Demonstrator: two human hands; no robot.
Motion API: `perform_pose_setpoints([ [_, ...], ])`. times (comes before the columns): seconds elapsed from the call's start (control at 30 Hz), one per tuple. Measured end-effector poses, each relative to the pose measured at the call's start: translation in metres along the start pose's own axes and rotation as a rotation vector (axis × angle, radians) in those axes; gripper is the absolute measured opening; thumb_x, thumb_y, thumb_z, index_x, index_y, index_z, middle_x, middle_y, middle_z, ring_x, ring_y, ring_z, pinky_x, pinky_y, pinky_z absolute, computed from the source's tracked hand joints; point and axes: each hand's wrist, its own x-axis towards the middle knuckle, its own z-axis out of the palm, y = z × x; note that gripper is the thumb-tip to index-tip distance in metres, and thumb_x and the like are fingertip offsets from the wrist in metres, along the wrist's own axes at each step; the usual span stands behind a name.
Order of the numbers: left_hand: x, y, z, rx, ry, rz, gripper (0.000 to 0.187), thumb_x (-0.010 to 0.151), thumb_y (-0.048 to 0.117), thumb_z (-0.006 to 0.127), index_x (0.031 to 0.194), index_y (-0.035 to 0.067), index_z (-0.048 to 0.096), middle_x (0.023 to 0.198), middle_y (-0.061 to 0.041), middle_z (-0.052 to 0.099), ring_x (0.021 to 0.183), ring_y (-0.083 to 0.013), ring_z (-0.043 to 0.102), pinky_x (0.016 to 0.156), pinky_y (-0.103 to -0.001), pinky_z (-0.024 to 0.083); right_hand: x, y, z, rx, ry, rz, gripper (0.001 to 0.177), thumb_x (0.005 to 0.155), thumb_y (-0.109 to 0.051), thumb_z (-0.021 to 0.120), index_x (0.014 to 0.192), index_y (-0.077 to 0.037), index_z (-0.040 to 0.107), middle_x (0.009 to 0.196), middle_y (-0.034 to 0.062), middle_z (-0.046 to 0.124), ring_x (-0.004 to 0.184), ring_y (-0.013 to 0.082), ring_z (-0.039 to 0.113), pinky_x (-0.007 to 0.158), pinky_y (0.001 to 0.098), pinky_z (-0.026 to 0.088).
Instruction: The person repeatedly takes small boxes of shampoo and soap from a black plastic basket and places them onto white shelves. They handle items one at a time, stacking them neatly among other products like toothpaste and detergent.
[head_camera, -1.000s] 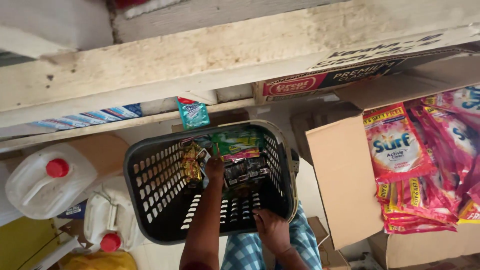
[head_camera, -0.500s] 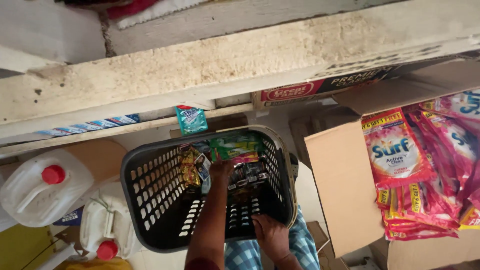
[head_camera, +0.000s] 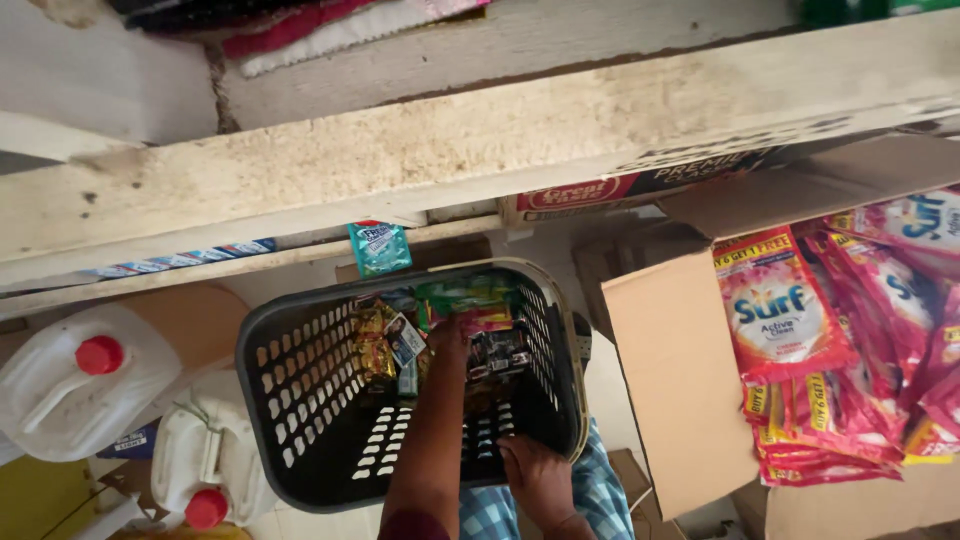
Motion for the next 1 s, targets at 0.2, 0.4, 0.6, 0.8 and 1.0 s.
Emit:
perform_pose_setpoints([
  [0.2,-0.013,0.013,0.0,-0.253,0.229,-0.098,0.029,0.087,0.005,0.064,0.114,0.015,0.061,0.09,-0.012,0.074,0.066,-0.0259,0.062,0.052,-0.037,0.048,-0.001,-0.002,-0.006,0.034,-0.046,0.051,0.016,0.087,-0.02,0.067,0.1,-0.017,0.076,0.088,0.0082,0.077,0.079,0.0338,0.073,0.069,0.0465,0.056],
  [0.4,-0.071,0.021,-0.029,-0.383,0.027,0.029,0.027,0.074,-0.003,0.062,0.1,0.006,0.064,0.086,-0.01,0.069,0.071,-0.0261,0.07,0.063,-0.04,0.061,-0.004,0.011,0.002,0.067,-0.125,0.201,0.018,0.089,-0.024,0.068,0.103,-0.017,0.076,0.093,0.011,0.077,0.083,0.0361,0.072,0.071,0.0465,0.057],
  [0.6,-0.202,0.096,-0.002,-0.459,-0.21,0.037,0.035,0.071,-0.005,0.062,0.104,0.005,0.067,0.092,-0.006,0.073,0.083,-0.0207,0.071,0.078,-0.037,0.06,0.019,0.03,0.022,0.983,0.027,0.418,0.054,0.089,-0.021,0.075,0.139,-0.012,0.055,0.12,0.0067,0.072,0.104,0.0166,0.067,0.082,0.0338,0.054],
  [0.8,-0.277,0.139,0.02,-0.073,-0.434,0.164,0.029,0.085,-0.003,0.07,0.114,0.001,0.066,0.098,-0.011,0.073,0.085,-0.0192,0.069,0.08,-0.034,0.056,0.055,-0.084,-0.09,1.207,-0.014,0.501,0.045,0.094,-0.017,0.07,0.136,-0.004,0.061,0.116,0.0078,0.074,0.103,0.013,0.069,0.086,0.0295,0.057],
  [1.0,-0.385,0.203,0.087,-0.007,-0.403,0.189,0.034,0.084,0.003,0.071,0.118,0.008,0.064,0.105,-0.007,0.075,0.092,-0.0149,0.073,0.084,-0.032,0.059,0.065,-0.105,-0.147,0.967,-0.064,0.143,0.016,0.09,-0.003,0.075,0.105,0.002,0.076,0.095,0.004,0.078,0.088,0.0096,0.069,0.08,0.0286,0.057],
])
